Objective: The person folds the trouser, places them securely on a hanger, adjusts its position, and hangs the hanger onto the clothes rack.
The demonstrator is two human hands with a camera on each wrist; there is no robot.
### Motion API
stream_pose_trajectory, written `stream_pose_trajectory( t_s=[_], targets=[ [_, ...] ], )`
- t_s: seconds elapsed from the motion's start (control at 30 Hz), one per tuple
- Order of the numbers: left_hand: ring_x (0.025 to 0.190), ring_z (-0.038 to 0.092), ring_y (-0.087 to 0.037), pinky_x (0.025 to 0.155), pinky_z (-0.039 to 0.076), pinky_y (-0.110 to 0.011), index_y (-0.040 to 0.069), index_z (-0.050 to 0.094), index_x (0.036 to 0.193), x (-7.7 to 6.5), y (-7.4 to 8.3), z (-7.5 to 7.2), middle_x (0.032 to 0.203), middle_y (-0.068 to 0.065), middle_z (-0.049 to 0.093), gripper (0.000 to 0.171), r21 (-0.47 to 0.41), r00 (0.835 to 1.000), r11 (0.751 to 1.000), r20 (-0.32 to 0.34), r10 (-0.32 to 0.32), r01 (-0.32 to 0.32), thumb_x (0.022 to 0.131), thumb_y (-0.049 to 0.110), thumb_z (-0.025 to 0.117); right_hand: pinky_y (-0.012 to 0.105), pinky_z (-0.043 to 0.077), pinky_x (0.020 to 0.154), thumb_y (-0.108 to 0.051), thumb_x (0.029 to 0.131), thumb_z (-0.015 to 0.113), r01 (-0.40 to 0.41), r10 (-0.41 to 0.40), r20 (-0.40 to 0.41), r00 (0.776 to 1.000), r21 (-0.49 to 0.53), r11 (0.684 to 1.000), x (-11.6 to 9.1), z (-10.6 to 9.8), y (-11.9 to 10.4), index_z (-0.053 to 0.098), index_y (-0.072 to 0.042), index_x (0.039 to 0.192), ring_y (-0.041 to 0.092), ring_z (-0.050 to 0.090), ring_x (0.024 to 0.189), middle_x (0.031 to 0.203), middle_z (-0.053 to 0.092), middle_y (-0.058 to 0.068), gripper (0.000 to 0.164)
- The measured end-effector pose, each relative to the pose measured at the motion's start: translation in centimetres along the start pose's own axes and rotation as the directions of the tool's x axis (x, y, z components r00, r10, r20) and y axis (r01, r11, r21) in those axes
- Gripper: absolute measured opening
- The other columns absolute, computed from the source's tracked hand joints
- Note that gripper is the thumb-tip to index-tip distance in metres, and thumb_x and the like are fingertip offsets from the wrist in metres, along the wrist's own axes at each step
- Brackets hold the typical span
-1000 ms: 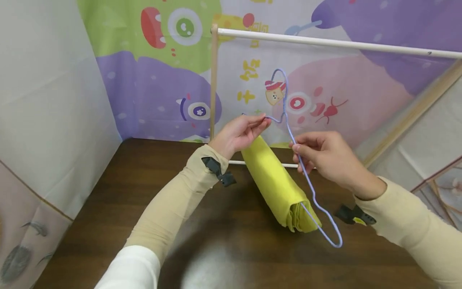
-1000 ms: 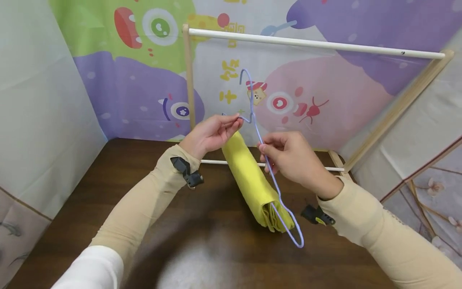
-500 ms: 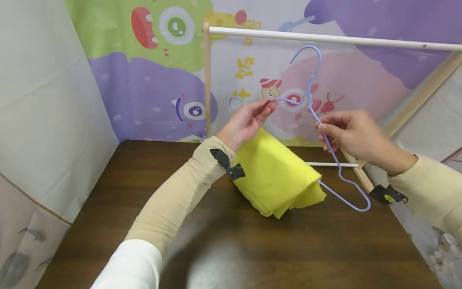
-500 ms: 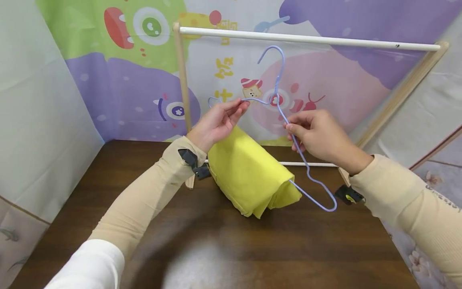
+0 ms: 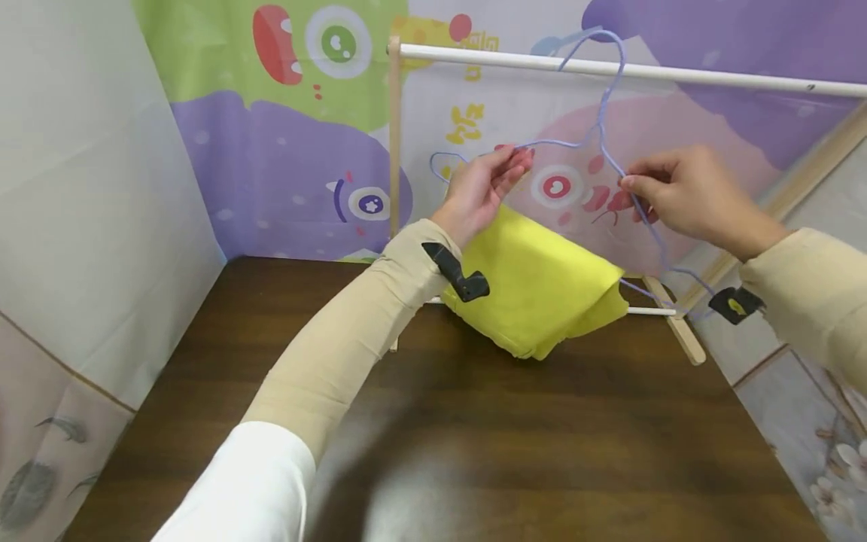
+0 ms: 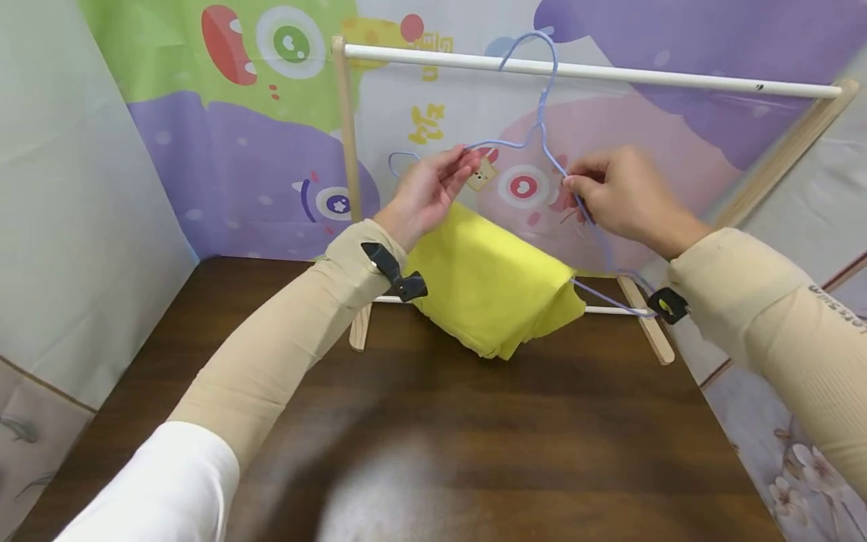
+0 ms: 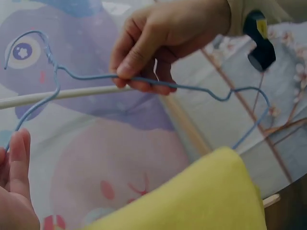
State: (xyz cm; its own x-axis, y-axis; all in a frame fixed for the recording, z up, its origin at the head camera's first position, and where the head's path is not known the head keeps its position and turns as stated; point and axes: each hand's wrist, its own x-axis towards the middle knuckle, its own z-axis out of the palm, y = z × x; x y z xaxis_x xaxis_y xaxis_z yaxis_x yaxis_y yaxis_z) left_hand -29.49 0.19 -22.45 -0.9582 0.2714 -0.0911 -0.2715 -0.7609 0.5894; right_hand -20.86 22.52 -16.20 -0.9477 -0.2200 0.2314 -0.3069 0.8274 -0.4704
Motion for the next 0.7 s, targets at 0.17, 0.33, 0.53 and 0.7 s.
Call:
stream_pose_trajectory(
  t_s=[0.17,0.33,0.53,0.7],
  targets=[
    [0.061,0.068,-0.015,0.057,0.054,-0.016,0.000,0.068,0.084,0.9,1.6,1.0,0.096,-0.017,0.074,0.018,0.018,0.998,1.000,-0.053,0.018,-0.017,0.097,0.006,0.057,0.017,0.041,0.049,-0.020,0.100,0.053,0.021,-0.022,-0.013,1.000,-0.071,0.997,2.5,-1.2,-0.7,0.069,0.007,0.098,0.000,0.054,0.051,0.057,0.060,-0.016,0.031],
    [0.063,0.068,-0.015,0.060,0.056,-0.019,-0.003,0.071,0.103,1.5,2.4,1.5,0.118,-0.019,0.069,0.017,0.053,0.995,0.998,-0.098,0.020,-0.014,0.095,0.008,0.061,0.018,0.038,0.053,-0.026,0.100,0.052,0.020,-0.024,-0.019,1.000,-0.188,0.982,4.0,-1.9,-1.0,0.070,0.001,0.099,-0.002,0.055,0.050,0.059,0.062,-0.014,0.033],
    [0.061,0.068,-0.014,0.058,0.055,-0.018,-0.003,0.069,0.111,2.1,2.3,0.6,0.075,-0.010,0.072,0.021,0.050,0.991,0.999,-0.131,0.018,-0.011,0.095,0.008,0.061,0.021,0.039,0.050,-0.024,0.100,0.051,0.027,-0.029,-0.005,1.000,-0.207,0.978,5.6,-1.3,-0.4,0.069,0.001,0.097,0.004,0.054,0.052,0.063,0.065,-0.001,0.031],
    [0.063,0.069,-0.014,0.058,0.054,-0.017,-0.002,0.064,0.123,2.7,1.7,-0.5,0.071,-0.008,0.070,0.029,0.029,0.992,0.999,-0.125,-0.015,0.019,0.096,0.010,0.060,0.021,0.040,0.047,-0.017,0.099,0.052,0.011,-0.014,-0.018,1.000,-0.159,0.987,6.4,-0.3,0.3,0.070,0.005,0.101,0.002,0.054,0.051,0.068,0.066,0.004,0.028]
  ],
)
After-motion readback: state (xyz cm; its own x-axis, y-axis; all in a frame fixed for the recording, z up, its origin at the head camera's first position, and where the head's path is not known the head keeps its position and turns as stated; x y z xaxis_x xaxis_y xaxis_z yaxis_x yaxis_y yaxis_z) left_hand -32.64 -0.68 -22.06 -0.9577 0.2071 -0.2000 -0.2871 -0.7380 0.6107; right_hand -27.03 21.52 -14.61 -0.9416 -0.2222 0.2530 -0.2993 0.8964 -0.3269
